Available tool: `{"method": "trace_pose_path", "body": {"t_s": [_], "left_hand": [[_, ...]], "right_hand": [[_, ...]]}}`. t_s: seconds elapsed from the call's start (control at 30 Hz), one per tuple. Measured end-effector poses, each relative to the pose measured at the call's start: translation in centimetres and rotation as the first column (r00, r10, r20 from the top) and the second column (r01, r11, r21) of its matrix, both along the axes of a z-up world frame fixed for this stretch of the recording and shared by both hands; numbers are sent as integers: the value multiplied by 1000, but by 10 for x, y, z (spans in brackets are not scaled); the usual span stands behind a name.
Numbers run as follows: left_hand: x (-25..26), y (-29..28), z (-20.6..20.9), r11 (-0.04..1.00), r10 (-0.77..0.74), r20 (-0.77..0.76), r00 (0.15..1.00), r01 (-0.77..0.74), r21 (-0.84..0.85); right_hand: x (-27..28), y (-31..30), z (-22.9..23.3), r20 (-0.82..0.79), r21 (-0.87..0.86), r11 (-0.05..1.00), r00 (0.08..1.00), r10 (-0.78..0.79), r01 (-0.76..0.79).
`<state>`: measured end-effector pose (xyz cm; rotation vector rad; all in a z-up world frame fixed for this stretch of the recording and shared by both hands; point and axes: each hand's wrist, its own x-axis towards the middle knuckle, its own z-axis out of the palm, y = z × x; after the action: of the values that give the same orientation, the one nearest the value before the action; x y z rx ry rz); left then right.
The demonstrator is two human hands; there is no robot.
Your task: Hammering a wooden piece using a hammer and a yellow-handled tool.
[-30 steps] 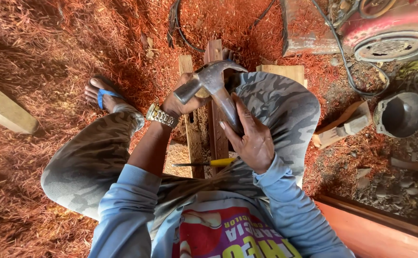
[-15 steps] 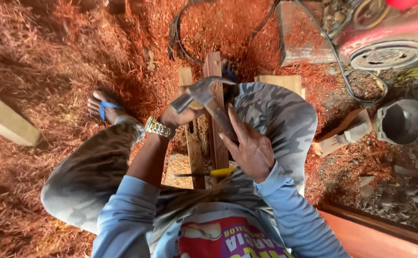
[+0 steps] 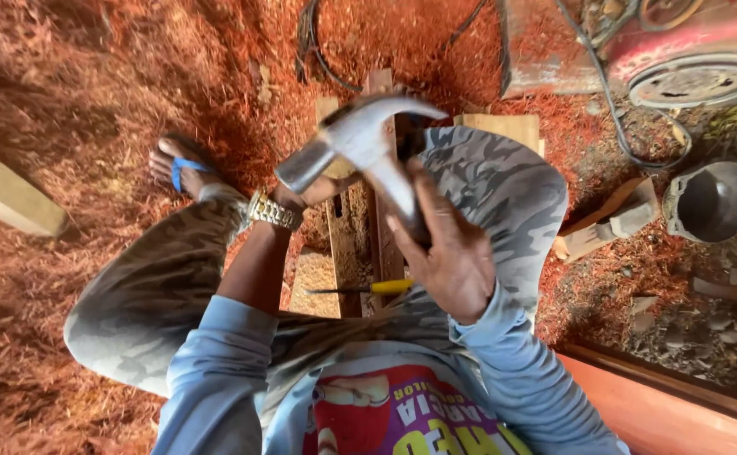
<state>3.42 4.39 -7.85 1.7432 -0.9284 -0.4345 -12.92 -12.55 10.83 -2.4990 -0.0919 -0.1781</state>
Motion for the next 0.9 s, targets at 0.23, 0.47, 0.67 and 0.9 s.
{"method": "trace_pose_path", "body": {"t_s": [0.23, 0.47, 0.67, 0.9], "left_hand": [[7, 0, -8, 995, -22, 2, 1000, 22, 100], [22, -2, -24, 821, -112, -224, 968, 217, 528], [23, 6, -81, 986, 115, 61, 991, -122, 111], [17, 12, -60, 905, -92, -66, 994, 111, 411]], "right_hand": [[-3, -5, -51, 31, -8, 995, 995, -100, 100], [6, -1, 17, 135, -46, 999, 991, 6, 0], [-9, -6, -47, -172, 185, 912, 926, -337, 366], [1, 6, -13, -101, -129, 992, 995, -17, 4]]}}
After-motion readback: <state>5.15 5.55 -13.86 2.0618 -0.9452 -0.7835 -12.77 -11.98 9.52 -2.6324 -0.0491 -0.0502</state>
